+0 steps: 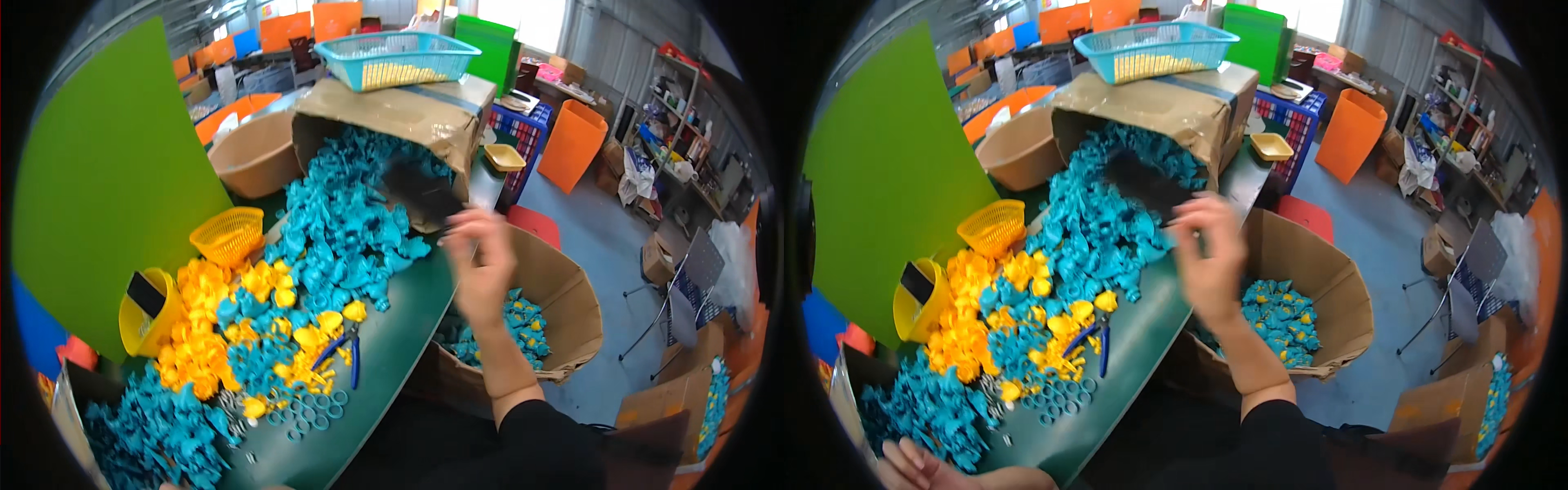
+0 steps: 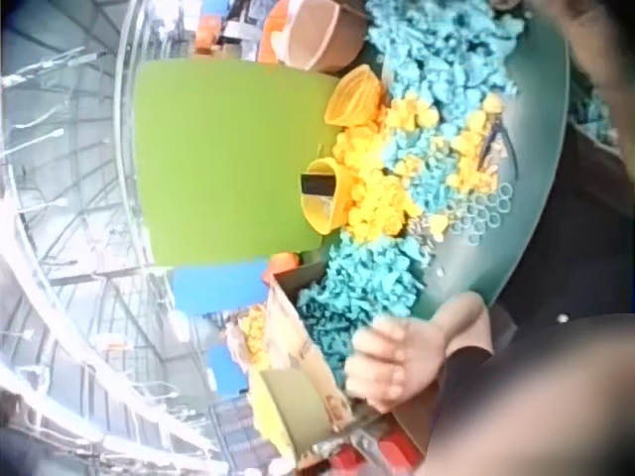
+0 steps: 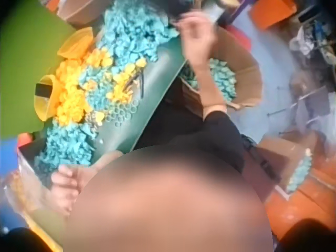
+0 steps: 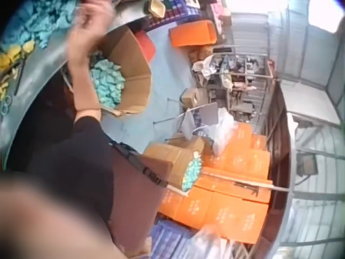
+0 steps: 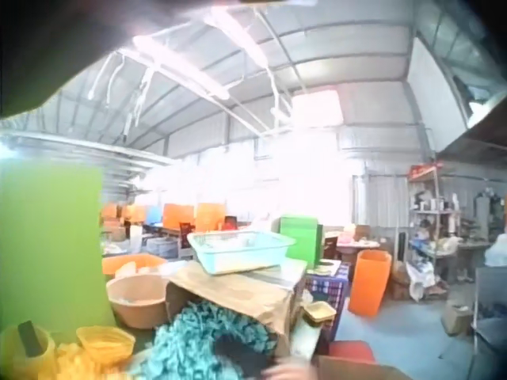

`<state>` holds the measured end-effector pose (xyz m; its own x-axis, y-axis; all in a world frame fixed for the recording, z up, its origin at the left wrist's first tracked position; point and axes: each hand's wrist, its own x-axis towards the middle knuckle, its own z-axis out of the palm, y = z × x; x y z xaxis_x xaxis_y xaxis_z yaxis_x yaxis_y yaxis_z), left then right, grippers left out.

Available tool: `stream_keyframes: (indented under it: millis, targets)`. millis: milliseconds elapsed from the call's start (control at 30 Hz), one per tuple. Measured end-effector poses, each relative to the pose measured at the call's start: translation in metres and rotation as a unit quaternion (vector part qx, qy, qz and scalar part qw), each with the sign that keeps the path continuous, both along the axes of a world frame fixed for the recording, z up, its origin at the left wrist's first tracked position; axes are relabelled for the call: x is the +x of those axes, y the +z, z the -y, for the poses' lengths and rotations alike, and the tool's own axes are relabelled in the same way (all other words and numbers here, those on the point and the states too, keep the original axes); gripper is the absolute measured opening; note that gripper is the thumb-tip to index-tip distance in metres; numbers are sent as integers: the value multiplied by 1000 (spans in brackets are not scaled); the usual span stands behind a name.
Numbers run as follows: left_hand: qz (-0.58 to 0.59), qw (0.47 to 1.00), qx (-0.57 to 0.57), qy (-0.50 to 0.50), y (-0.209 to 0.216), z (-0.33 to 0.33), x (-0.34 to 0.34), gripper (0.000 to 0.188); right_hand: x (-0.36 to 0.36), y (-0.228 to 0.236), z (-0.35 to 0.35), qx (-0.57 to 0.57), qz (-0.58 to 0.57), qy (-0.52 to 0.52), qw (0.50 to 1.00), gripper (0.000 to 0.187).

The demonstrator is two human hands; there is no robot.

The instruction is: Assembling toy ducks by joining blue bodies with yellow heads and securing them with rings.

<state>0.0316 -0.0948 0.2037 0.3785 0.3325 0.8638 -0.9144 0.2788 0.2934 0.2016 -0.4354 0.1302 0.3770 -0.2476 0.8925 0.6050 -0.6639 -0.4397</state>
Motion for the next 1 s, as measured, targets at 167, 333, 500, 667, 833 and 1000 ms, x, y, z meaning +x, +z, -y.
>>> stream_keyframes:
  millis: [167,333,500,667,833,1000]
  targets:
    - [-237,898,24,-370,9,53,2,35,57,-60,130,102,0,-240,965,12]
    - [-268,938,51,-215,45,130,-32,14,165,-145,201,25,-195,-388,900,11]
    - [-204,967,59,-139,28,92,-70,12,210,-186,201,-21,-298,-394,869,19]
    - [-163,981,48,-88,18,61,-120,15,210,-205,233,100,-196,-299,928,52]
    - [-164,955,233,84,-52,7,-107,17,134,-188,125,243,-108,-164,950,38]
    - [-524,773,321,158,-121,8,-100,15,-9,-122,-36,106,-317,345,877,12]
